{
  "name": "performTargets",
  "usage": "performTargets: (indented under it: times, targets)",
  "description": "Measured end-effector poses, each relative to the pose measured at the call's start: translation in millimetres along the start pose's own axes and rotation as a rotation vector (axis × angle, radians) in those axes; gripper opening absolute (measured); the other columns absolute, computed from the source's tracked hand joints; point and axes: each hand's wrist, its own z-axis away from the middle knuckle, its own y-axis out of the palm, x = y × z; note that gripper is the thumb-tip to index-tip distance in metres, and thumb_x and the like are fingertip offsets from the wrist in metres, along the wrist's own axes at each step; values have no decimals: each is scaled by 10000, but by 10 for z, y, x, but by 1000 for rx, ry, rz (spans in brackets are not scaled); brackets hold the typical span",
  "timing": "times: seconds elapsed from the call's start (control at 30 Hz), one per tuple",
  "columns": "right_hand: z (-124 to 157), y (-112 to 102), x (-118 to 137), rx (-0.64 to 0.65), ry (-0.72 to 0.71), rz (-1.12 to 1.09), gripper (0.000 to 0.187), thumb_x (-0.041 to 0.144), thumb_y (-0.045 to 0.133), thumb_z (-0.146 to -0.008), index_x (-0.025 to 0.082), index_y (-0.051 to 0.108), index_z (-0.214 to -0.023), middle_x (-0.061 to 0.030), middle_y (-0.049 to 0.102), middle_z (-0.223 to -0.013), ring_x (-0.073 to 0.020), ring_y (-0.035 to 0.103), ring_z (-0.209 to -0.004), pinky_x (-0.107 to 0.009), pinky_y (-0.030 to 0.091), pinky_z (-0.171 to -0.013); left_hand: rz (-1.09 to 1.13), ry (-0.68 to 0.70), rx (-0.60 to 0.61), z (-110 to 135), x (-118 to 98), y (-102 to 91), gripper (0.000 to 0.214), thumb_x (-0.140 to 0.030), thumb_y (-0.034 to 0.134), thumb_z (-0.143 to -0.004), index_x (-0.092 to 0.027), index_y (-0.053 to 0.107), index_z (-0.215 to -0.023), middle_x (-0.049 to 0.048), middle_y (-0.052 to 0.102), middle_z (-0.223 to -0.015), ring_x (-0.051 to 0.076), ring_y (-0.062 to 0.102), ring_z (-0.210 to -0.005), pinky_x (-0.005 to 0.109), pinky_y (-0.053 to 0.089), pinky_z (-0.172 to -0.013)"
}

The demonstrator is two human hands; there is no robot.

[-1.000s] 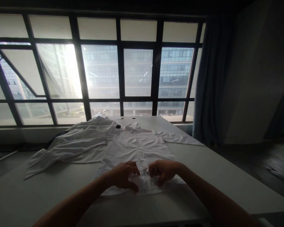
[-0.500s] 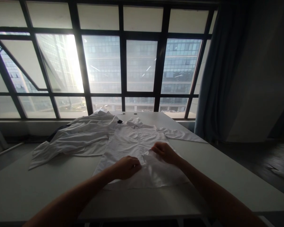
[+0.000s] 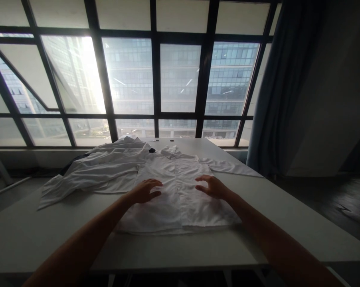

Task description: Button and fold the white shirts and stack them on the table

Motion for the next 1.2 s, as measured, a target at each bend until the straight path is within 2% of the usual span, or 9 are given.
performTargets:
  times: [0.07,0.17,0.3,0.47,0.57,0.7,0.83,0.97,1.2]
  targets:
    - [13,23,-201,29,109,184,760,686,498,-835,160,532,-1384,-168,464,-1459,-325,401,-1361,-482,285,-1133,-80,-76,38,25,173,67,540,-514,373,-974,-223,470,-1419,92,419,-1510,256,351,-1407,458,247,-1160]
    - [42,22,-371,297,286,298,839,713,323,-887,175,299,-1530,-111,180,-1600,-308,143,-1474,-522,116,-1182,-140,-133,194,60,282,137,607,-568,279,-982,-261,327,-1504,64,238,-1592,244,184,-1477,495,104,-1190]
    - [-66,-103,-394,469,294,298,1027,817,456,-754,176,282,-1536,-109,153,-1607,-331,177,-1463,-459,169,-1183,-183,-96,312,71,266,143,733,-685,277,-929,-289,206,-1542,65,97,-1612,265,66,-1493,524,59,-1179]
    - [-243,-64,-456,202,226,369,901,758,370,-843,160,338,-1516,-119,289,-1570,-305,243,-1447,-422,176,-1181,-256,-123,144,34,286,128,728,-676,307,-928,-260,277,-1524,64,191,-1604,231,129,-1489,456,105,-1191]
    - [-240,64,-571,250,272,400,819,685,233,-921,155,252,-1544,-99,177,-1605,-274,150,-1476,-439,137,-1190,-266,-204,186,18,365,94,678,-625,249,-963,-250,270,-1528,68,211,-1598,245,138,-1487,477,128,-1182]
    - [-342,62,-589,346,289,396,813,688,334,-899,161,330,-1518,-114,224,-1591,-288,208,-1461,-431,199,-1175,-248,-224,318,-121,391,-41,709,-658,320,-929,-228,354,-1493,110,273,-1578,308,246,-1451,512,218,-1145]
    - [-716,50,-306,221,217,427,639,573,396,-935,185,475,-1435,-125,385,-1523,-291,369,-1389,-411,298,-1126,-252,-188,121,-553,277,-92,569,-566,282,-978,-212,556,-1330,106,543,-1406,270,497,-1290,448,310,-1107]
    - [-1161,203,36,138,132,427,532,487,439,-942,202,528,-1383,-112,487,-1452,-280,492,-1290,-386,386,-1052,-262,-102,-18,-985,222,152,493,-463,337,-997,-221,471,-1405,84,436,-1501,231,356,-1404,420,229,-1162]
    - [-1554,550,60,81,105,391,534,396,417,-955,180,447,-1443,-110,438,-1491,-243,404,-1360,-357,316,-1101,-160,-132,127,-1112,377,578,584,-532,288,-990,-241,332,-1495,83,248,-1590,252,166,-1479,489,147,-1184]
